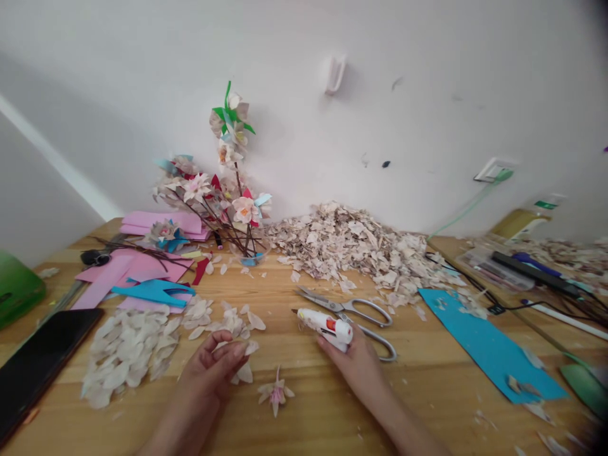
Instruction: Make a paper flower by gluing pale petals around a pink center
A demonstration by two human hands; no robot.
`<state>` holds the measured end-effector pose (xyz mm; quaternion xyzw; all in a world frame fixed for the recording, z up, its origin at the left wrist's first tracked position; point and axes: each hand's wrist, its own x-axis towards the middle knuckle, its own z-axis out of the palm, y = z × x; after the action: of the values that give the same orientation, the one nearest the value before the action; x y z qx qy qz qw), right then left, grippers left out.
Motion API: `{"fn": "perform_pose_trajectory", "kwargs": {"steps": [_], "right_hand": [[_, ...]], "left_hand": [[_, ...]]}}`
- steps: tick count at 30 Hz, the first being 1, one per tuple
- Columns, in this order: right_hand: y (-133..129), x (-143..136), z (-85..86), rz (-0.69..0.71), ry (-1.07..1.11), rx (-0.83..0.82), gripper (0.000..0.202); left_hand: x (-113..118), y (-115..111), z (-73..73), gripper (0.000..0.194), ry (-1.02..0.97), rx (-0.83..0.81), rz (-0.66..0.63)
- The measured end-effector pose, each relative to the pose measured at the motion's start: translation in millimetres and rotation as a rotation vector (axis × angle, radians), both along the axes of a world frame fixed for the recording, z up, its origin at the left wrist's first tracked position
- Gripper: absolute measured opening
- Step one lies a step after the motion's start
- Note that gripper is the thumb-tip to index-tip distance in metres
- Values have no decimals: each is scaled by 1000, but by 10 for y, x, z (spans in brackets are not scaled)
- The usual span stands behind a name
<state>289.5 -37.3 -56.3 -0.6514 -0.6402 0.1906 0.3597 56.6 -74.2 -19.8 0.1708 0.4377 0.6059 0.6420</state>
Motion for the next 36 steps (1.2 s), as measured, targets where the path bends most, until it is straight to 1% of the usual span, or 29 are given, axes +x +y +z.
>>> {"fn": "perform_pose_trajectory", "kwargs": {"steps": [2, 4, 5, 6, 7, 8, 9, 10, 11, 12, 13, 14, 15, 17, 19, 21, 23, 25, 27, 30, 33, 36], "right_hand": [[1, -7, -1, -2, 4, 9, 24], [-22, -5, 36, -16, 8, 49, 40], [-48, 0, 72, -34, -1, 106, 51], [-83, 7, 117, -56, -23, 197, 59], [-127, 12, 169, -75, -55, 314, 64], [-176, 15, 221, -74, -96, 447, 62], [-228, 11, 267, -29, -136, 561, 57], [-277, -1, 303, 72, -174, 612, 50], [-318, -24, 325, 219, -209, 606, 46], [-350, -58, 332, 379, -241, 545, 45], [-369, -100, 324, 526, -269, 451, 47], [-376, -149, 306, 632, -289, 356, 49], [-372, -200, 280, 700, -301, 265, 52], [-342, -289, 224, 758, -304, 146, 56], [-308, -341, 184, 789, -296, 79, 59], [-292, -350, 175, 799, -263, 48, 61], [-303, -331, 190, 762, -180, 26, 63], [-332, -310, 211, 682, -21, -20, 65], [-365, -301, 218, 594, 191, -84, 65], [-400, -311, 191, 527, 438, -171, 64], [-418, -322, 156, 503, 496, -191, 65], [-428, -314, 146, 500, 438, -164, 65]], "left_hand": [[-2, -5, 9, 37, 3, 1, 5], [-3, -7, 20, 37, 9, -6, 23], [-3, -7, 27, 36, 13, -8, 30], [-4, -7, 33, 35, 17, -9, 33], [-5, -7, 38, 34, 23, -6, 34], [-6, -8, 41, 32, 28, -1, 30], [-8, -10, 42, 31, 36, 5, 24], [-11, -12, 40, 30, 44, 10, 18], [-14, -15, 35, 29, 52, 17, 12], [-17, -17, 28, 29, 58, 24, 9], [-19, -19, 20, 29, 64, 29, 8], [-21, -20, 12, 29, 69, 33, 8], [-23, -22, 5, 29, 73, 36, 7], [-24, -24, -2, 28, 80, 37, -2], [-25, -28, -3, 27, 84, 38, -14], [-26, -31, -1, 27, 82, 44, -22], [-25, -32, -2, 26, 86, 47, -26], [-20, -29, -6, 25, 94, 49, -27], [-12, -24, -11, 26, 101, 43, -22], [-1, -19, -17, 29, 102, 28, -19], [4, -24, -17, 29, 117, 16, -36], [1, -22, -22, 29, 150, 16, -58]]}}
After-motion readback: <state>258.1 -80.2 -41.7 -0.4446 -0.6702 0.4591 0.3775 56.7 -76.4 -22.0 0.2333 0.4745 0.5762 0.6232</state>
